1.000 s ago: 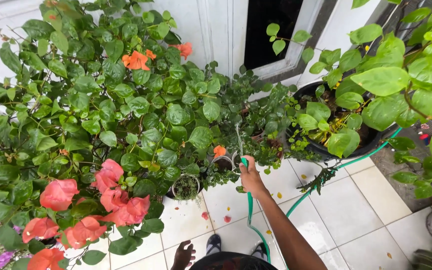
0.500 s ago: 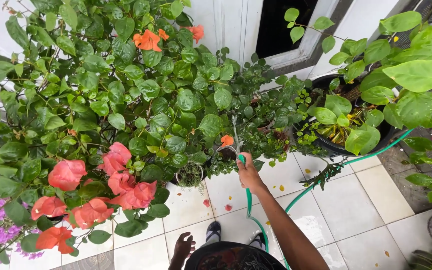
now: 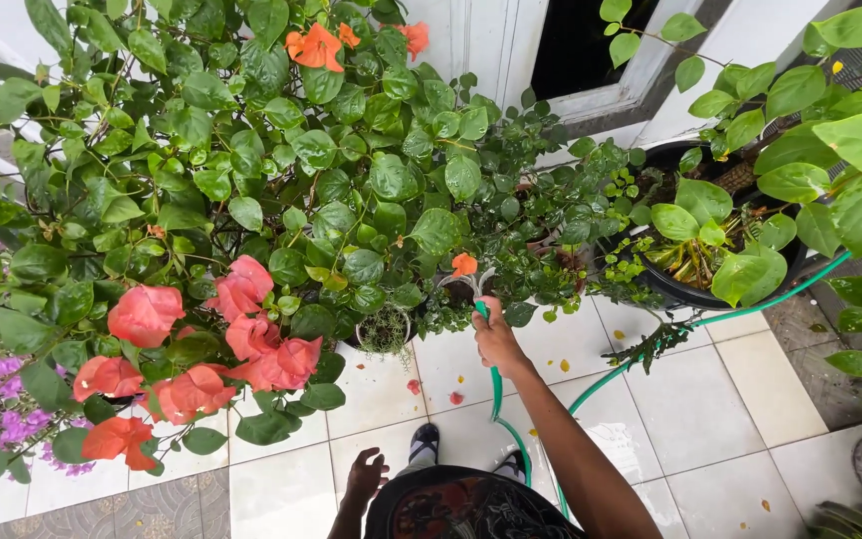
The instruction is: Watering various potted plants in a garden area using a garden hose.
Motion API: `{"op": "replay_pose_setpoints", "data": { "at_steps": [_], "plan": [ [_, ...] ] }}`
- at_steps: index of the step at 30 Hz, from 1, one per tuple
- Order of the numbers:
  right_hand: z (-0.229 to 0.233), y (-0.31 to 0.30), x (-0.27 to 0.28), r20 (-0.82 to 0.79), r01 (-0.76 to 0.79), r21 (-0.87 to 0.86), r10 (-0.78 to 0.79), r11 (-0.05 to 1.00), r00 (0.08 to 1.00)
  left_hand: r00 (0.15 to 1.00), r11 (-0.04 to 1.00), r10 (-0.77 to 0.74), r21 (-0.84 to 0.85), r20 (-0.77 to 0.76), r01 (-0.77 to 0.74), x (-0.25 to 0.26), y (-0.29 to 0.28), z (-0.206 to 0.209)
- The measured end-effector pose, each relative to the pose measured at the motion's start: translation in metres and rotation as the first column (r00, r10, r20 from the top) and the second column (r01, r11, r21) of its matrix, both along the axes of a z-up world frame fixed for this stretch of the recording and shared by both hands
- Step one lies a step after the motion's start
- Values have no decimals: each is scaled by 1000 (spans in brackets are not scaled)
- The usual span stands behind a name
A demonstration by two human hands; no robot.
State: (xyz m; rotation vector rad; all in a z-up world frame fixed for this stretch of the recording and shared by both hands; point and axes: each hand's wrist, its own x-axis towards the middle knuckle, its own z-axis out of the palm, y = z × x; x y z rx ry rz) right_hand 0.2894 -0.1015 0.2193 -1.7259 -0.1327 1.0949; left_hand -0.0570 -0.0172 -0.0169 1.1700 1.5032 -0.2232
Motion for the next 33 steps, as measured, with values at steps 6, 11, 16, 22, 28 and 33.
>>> {"op": "replay_pose_setpoints", "data": {
  "at_steps": [6,11,16,22,28,33],
  "plan": [
    [17,0,2,22,-16,35,15,999,1000,1000,1000,1,-5,3,-1,1,-2,3],
    [4,-5,-3,-22,1,11,-1,1000,1000,1000,1000,-5,-16,-5,5,5,-2,9],
    [-23,-16,-8,-82,16,-56,-21,998,996,1000,1000,-6,-6,5,6,4,-3,6],
    [-32,-25,-9,-81,22,-95,-30,995,996,1000,1000,16,-28,26,-15,2,-1,10],
    [-71,-46,0,-96,84,-154,-100,985,990,1000,999,-19,-27,21,20,0,0,9],
    [-81,-70,21,-62,277,-138,-287,951,956,998,997,-70,-40,-4,69,7,0,13]
  ]
}}
